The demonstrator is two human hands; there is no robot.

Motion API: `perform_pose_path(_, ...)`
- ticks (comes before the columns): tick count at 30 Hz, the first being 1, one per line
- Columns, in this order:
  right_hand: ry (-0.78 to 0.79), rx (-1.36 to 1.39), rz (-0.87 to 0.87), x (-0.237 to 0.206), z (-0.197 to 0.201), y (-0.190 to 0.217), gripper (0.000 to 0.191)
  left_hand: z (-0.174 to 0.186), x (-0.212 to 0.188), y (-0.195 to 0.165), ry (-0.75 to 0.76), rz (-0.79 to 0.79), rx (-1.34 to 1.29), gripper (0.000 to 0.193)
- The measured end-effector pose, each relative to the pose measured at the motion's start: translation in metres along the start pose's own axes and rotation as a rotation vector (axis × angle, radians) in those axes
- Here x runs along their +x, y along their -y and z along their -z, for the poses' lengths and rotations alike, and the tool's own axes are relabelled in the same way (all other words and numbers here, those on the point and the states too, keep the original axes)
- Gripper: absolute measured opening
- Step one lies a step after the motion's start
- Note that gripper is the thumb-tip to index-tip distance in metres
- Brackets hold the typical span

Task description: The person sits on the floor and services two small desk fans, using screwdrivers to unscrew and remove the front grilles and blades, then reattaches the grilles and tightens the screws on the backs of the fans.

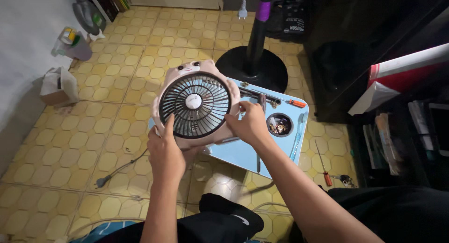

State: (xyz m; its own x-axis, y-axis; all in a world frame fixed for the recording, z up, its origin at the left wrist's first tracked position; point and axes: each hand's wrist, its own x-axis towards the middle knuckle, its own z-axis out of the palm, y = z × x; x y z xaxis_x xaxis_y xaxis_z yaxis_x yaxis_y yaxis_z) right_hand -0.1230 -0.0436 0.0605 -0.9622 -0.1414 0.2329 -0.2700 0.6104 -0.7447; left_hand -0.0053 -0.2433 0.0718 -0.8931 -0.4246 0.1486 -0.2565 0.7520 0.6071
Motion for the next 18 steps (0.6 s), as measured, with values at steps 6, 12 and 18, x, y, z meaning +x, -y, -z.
perform_pose_path(6, 0.06, 0.323, -0.26, -0.002, 0.007, 0.058, 0.066, 0.005, -0.002, -0.011, -0.151, -0.078, -0.016, 0.121)
perform_pose_path(12, 0.353, 0.684, -0.057, 0.023, 0.014, 0.095, 0.052, 0.012, 0.001, -0.006, -0.335, 0.002, -0.254, 0.07)
perform_pose_path(18, 0.178, -0.235, 0.462, 0.014, -0.017, 0.059, 0.055, 0.014, 0.01, 0.011, -0.507, -0.047, -0.301, 0.054)
